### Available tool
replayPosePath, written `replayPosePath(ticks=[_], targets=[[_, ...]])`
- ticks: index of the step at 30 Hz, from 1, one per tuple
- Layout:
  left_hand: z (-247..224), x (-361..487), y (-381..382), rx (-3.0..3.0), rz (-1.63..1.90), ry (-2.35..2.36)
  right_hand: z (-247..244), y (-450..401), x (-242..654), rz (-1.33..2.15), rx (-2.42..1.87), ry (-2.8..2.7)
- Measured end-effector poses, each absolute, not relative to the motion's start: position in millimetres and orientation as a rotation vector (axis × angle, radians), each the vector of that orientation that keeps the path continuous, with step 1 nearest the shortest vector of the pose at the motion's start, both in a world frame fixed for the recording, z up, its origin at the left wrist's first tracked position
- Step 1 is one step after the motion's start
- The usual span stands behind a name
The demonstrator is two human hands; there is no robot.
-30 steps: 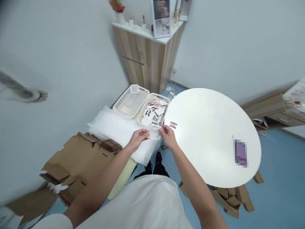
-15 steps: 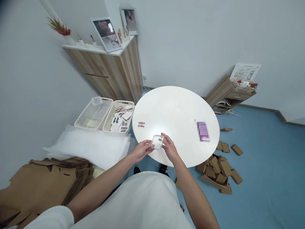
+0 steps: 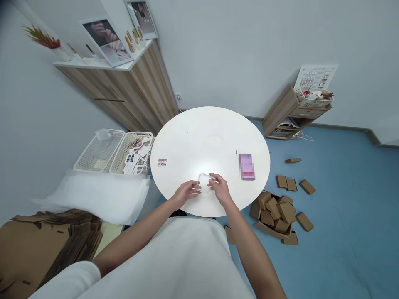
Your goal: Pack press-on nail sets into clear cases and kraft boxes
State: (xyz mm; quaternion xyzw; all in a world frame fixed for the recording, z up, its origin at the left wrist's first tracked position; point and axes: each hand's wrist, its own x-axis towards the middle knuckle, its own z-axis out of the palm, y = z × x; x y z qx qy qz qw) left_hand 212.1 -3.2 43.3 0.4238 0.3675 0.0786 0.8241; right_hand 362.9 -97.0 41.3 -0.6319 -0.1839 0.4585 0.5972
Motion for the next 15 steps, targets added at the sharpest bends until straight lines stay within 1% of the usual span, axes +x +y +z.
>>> replayPosePath(ticks=[4, 7, 15], targets=[[39.2, 220.2, -3.4, 1.095, 0.219, 0.839, 35.0, -97.1, 366.2, 1.025, -1.516, -0.465], [34.5, 224.0, -1.0, 1.059, 0.241, 0.825, 34.0, -97.2, 364.3, 1.0, -1.519, -0.443], [26.9, 218.9, 5.6, 1.03, 0.2, 0.764, 45.3, -107.6, 356.9, 1.06, -1.437, -0.461]])
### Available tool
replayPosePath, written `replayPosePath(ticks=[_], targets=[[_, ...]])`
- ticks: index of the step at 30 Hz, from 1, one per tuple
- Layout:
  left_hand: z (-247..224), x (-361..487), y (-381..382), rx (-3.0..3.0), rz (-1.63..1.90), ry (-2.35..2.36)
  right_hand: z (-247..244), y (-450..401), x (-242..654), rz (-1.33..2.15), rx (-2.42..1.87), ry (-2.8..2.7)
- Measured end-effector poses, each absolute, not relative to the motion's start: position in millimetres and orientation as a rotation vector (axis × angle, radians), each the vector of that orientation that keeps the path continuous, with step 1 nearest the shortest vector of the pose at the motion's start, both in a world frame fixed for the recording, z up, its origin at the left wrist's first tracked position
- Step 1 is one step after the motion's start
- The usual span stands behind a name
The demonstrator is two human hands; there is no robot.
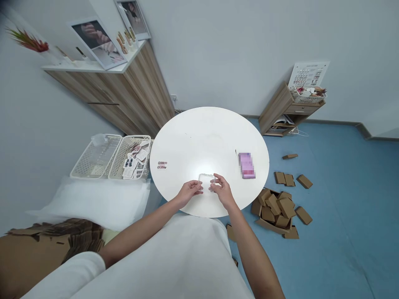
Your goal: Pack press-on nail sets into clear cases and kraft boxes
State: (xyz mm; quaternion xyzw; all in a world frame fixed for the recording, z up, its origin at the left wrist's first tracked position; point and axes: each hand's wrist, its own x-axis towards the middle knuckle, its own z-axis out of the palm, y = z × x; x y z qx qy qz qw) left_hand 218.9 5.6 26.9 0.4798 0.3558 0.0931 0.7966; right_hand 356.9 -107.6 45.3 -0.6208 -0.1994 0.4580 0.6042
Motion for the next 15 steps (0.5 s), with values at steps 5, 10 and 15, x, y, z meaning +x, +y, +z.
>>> replayPosePath(ticks=[5, 10, 15], targets=[[30.1, 211.9, 15.8, 1.255, 0.214, 0.665, 44.5, -106.1, 355.0, 1.03, -1.457, -0.468], [41.3, 207.6, 34.8, 1.719, 0.188, 0.475, 44.8, -106.0, 354.6, 1.022, -1.473, -0.459], [42.3, 209.2, 39.7, 1.842, 0.188, 0.393, 44.9, -107.3, 353.0, 1.062, -1.499, -0.526]])
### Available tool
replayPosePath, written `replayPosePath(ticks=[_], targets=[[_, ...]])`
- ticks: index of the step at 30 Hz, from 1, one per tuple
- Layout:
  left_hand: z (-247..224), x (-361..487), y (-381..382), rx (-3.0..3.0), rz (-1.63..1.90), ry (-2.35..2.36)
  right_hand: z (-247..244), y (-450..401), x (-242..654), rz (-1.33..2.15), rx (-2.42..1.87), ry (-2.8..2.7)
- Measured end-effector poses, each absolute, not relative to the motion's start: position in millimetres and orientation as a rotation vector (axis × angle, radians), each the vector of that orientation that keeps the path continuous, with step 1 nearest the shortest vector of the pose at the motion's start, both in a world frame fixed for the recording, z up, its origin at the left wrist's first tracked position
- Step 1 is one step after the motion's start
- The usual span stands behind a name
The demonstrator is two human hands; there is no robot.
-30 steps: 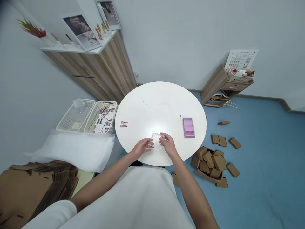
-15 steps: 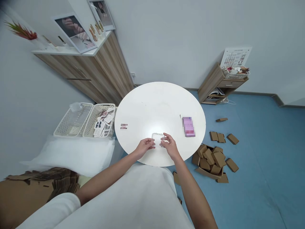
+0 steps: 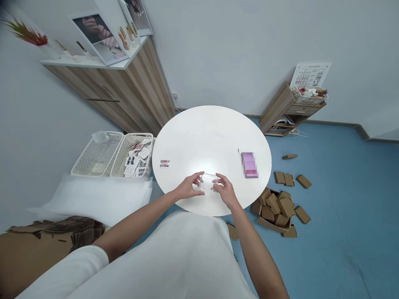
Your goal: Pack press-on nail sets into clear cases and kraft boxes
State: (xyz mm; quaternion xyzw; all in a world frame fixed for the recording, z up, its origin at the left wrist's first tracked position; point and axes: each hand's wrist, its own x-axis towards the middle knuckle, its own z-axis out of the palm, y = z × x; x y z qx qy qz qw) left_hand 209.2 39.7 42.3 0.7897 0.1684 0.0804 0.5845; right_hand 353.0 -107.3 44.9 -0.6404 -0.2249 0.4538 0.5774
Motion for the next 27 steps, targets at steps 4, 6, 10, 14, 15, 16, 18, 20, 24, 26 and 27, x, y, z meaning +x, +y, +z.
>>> replayPosePath(ticks=[4, 6, 10, 14, 15, 16, 18, 20, 24, 26, 27], targets=[[41.0, 208.9, 40.6, 1.792, 0.225, 0.416, 48.3, -106.5, 356.4, 1.016, -1.53, -0.76], [42.4, 208.4, 41.7, 1.747, 0.231, 0.433, 52.6, -106.2, 359.9, 0.987, -1.554, -0.955], [45.1, 209.1, 41.5, 1.659, 0.209, 0.435, 58.8, -107.0, 366.0, 0.92, -1.629, -1.179], [39.6, 212.2, 34.5, 1.56, 0.198, 0.448, 53.5, -109.3, 368.6, 0.835, -1.625, -1.149], [37.2, 213.3, 32.0, 1.531, 0.195, 0.456, 50.8, -110.2, 368.9, 0.829, -1.621, -1.132], [34.6, 214.4, 29.4, 1.499, 0.191, 0.466, 48.0, -111.2, 369.1, 0.83, -1.616, -1.116], [29.7, 216.8, 24.2, 1.426, 0.177, 0.485, 42.3, -113.6, 369.6, 0.837, -1.606, -1.085], [25.7, 219.3, 19.2, 1.348, 0.164, 0.501, 37.3, -116.0, 370.7, 0.847, -1.595, -1.061], [19.2, 224.0, 10.8, 1.234, 0.16, 0.518, 29.1, -120.0, 376.0, 0.883, -1.549, -1.006], [16.4, 225.7, 7.5, 1.202, 0.157, 0.524, 25.2, -121.1, 379.6, 0.919, -1.523, -0.985], [15.3, 226.4, 5.9, 1.189, 0.158, 0.53, 23.3, -121.6, 381.3, 0.938, -1.513, -0.976]])
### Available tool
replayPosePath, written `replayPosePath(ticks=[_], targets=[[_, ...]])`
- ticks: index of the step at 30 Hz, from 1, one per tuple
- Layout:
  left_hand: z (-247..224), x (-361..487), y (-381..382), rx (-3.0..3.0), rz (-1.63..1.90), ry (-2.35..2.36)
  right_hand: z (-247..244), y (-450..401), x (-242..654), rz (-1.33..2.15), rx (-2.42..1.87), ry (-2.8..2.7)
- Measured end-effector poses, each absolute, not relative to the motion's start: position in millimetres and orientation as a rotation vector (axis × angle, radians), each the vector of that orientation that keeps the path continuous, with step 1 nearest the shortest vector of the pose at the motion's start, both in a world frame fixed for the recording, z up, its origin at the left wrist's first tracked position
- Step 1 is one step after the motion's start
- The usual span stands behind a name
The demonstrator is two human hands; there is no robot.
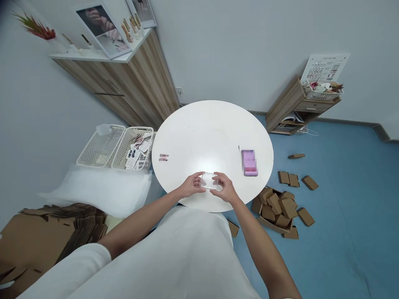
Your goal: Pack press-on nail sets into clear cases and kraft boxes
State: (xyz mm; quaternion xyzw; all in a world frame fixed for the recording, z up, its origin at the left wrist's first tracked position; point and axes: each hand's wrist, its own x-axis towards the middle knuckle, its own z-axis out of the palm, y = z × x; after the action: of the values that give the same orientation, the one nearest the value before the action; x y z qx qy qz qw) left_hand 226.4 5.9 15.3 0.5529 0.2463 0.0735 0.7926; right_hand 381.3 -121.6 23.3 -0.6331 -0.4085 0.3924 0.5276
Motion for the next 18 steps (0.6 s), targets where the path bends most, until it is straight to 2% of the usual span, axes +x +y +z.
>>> replayPosePath(ticks=[18], targets=[[15.4, 229.0, -16.1, 1.132, 0.183, 0.585, 8.8, -129.8, 391.5, 1.031, -1.427, -0.865]])
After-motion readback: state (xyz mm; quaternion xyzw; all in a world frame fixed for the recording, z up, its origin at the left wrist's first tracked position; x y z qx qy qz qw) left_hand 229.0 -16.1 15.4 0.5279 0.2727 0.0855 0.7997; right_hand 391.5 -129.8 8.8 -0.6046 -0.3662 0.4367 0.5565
